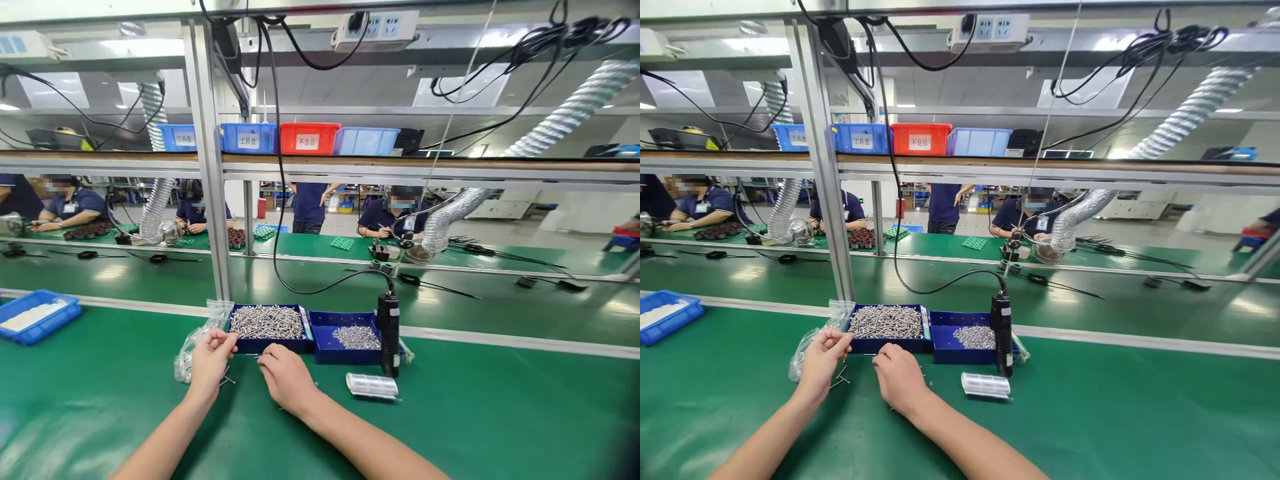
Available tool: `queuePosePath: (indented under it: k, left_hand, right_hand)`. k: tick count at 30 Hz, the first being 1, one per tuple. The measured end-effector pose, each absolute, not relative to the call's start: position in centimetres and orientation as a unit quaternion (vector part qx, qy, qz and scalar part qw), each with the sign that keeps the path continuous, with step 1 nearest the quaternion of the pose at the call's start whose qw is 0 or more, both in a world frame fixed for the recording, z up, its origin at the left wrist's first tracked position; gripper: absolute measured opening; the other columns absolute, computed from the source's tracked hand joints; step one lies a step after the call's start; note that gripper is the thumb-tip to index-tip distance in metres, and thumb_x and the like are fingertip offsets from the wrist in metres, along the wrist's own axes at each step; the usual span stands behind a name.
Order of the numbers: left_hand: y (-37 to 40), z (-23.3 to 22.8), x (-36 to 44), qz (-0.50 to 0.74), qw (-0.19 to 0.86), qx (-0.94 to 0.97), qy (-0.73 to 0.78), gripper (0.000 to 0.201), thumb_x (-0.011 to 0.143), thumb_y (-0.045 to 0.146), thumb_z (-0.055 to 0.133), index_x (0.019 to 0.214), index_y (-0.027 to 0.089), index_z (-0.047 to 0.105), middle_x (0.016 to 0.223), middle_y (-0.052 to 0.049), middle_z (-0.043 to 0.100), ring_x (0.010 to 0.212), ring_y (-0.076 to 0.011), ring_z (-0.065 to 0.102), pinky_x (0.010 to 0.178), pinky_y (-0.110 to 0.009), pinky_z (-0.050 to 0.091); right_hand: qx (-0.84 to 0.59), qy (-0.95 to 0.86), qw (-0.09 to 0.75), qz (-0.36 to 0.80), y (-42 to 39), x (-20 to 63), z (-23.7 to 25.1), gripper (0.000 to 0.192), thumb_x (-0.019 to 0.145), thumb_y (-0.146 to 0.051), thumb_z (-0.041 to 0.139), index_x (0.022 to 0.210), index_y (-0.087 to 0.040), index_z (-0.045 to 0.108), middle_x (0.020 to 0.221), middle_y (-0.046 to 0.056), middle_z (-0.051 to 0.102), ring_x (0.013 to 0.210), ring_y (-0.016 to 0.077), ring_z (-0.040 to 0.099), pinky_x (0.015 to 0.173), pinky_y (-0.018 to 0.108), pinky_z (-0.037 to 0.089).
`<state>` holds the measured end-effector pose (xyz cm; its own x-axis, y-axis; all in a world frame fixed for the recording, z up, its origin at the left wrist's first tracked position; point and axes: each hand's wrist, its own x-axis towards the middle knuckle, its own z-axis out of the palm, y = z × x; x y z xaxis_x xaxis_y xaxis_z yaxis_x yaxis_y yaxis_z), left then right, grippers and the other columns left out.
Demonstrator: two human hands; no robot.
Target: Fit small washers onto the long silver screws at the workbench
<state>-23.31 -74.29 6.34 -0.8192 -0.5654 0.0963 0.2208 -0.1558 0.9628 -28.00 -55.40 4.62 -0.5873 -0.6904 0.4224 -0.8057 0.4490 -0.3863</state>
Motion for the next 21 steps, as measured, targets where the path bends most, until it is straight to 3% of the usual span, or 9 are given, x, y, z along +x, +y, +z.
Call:
queuePosePath:
  k: [4, 8, 11, 15, 18, 21]
  left_hand:
    - [-74.7, 6.7, -23.3, -0.746, 0.263, 0.135, -0.597, 0.044, 0.063, 0.044, 0.089, 0.079, 0.016, 0.058, 0.066, -0.001, 0.068, 0.06, -0.0136, 0.061, 0.056, -0.021, 0.044]
    - [-74.6, 7.0, -23.1, -0.741, 0.236, 0.133, -0.615, 0.044, 0.063, 0.044, 0.089, 0.081, 0.016, 0.06, 0.066, -0.002, 0.069, 0.06, -0.0145, 0.063, 0.056, -0.021, 0.044]
    - [-74.1, 7.2, -22.8, -0.737, 0.209, 0.137, -0.628, 0.043, 0.062, 0.042, 0.09, 0.082, 0.014, 0.064, 0.07, -0.005, 0.072, 0.061, -0.0149, 0.064, 0.055, -0.021, 0.045]
    - [-73.2, 7.3, -22.2, -0.738, 0.179, 0.134, -0.636, 0.043, 0.063, 0.039, 0.09, 0.086, 0.014, 0.064, 0.071, -0.006, 0.074, 0.064, -0.0157, 0.067, 0.056, -0.021, 0.045]
    - [-72.5, 7.4, -21.9, -0.739, 0.168, 0.13, -0.639, 0.043, 0.066, 0.039, 0.089, 0.09, 0.015, 0.062, 0.073, -0.005, 0.075, 0.065, -0.0162, 0.068, 0.058, -0.021, 0.046]
    - [-72.1, 7.3, -21.8, -0.73, 0.177, 0.123, -0.649, 0.043, 0.068, 0.038, 0.087, 0.092, 0.017, 0.059, 0.07, -0.004, 0.074, 0.067, -0.0173, 0.069, 0.059, -0.022, 0.047]
  right_hand:
    - [0.446, -0.868, 0.049, 0.211, -59.8, -26.1, 5.0, 0.019, 0.091, -0.035, 0.063, 0.096, -0.019, 0.071, 0.097, 0.008, 0.066, 0.089, 0.0252, 0.065, 0.078, 0.034, 0.05]
    - [0.429, -0.879, 0.029, 0.203, -60.9, -25.6, 4.6, 0.008, 0.083, -0.019, 0.066, 0.086, -0.013, 0.069, 0.093, 0.014, 0.067, 0.083, 0.0288, 0.066, 0.072, 0.036, 0.049]
    - [0.401, -0.884, 0.042, 0.237, -58.6, -26.4, 5.1, 0.005, 0.085, -0.015, 0.061, 0.089, -0.015, 0.064, 0.091, 0.011, 0.067, 0.079, 0.0245, 0.065, 0.069, 0.032, 0.047]
    - [0.348, -0.84, 0.058, 0.413, -55.2, -27.9, 6.4, 0.016, 0.098, -0.019, 0.043, 0.09, -0.019, 0.058, 0.082, 0.002, 0.064, 0.072, 0.0165, 0.059, 0.063, 0.026, 0.044]
    - [0.323, -0.766, 0.031, 0.554, -54.5, -28.4, 6.6, 0.016, 0.096, -0.028, 0.051, 0.086, -0.019, 0.059, 0.078, 0.001, 0.062, 0.069, 0.0157, 0.055, 0.059, 0.025, 0.042]
    - [0.318, -0.749, 0.007, 0.582, -55.0, -28.2, 6.2, 0.016, 0.094, -0.031, 0.055, 0.086, -0.019, 0.061, 0.076, 0.0, 0.061, 0.067, 0.0149, 0.054, 0.056, 0.024, 0.04]
